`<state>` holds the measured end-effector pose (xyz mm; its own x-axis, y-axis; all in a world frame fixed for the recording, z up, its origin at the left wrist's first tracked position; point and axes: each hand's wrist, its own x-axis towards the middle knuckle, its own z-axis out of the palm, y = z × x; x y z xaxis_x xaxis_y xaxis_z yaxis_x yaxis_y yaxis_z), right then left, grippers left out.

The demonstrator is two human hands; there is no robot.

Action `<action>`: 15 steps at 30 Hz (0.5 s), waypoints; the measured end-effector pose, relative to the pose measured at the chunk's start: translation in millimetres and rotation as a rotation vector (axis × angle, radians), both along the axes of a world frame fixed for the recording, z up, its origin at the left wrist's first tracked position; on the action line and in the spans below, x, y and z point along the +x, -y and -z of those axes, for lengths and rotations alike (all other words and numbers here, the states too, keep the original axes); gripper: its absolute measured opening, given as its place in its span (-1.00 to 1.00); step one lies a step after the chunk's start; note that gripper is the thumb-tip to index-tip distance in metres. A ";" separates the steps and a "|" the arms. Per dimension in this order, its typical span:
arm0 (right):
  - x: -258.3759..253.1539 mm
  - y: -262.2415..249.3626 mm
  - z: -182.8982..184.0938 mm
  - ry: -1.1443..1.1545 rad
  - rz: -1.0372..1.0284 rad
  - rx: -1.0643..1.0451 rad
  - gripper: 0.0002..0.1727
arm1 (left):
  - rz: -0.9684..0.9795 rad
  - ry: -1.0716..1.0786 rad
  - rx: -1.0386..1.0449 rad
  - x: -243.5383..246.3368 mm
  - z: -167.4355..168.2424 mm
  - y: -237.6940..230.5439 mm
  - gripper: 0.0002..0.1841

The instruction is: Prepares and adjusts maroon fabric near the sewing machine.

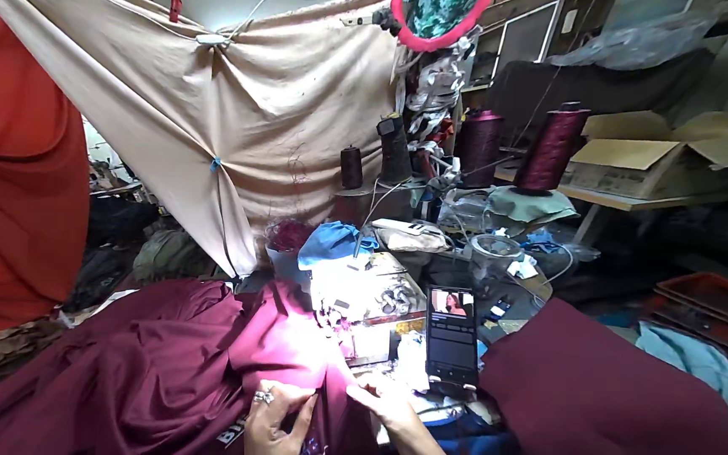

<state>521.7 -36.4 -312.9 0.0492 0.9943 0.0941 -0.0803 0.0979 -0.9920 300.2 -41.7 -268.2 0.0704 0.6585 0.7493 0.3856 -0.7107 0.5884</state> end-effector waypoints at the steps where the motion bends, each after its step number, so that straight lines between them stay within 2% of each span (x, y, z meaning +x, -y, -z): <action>1: -0.4 9.1 4.6 0.024 0.016 0.016 -0.91 | 0.012 -0.036 0.023 2.0 3.3 2.4 -0.95; 4: -6.3 32.6 10.8 -0.065 0.046 0.004 -0.92 | 0.039 -0.121 0.102 9.9 21.2 4.8 -0.95; 9: -21.3 52.1 -6.3 -0.308 -0.008 -0.103 -0.88 | 0.049 -0.189 0.173 19.3 45.4 3.8 -0.95; 12: -26.1 52.8 -2.3 -0.274 0.002 -0.072 -0.95 | 0.040 -0.224 0.215 18.4 51.2 1.8 -0.94; 15: -27.2 52.6 -0.1 -0.207 0.029 -0.064 -0.92 | 0.065 -0.244 0.246 16.9 52.9 0.0 -0.94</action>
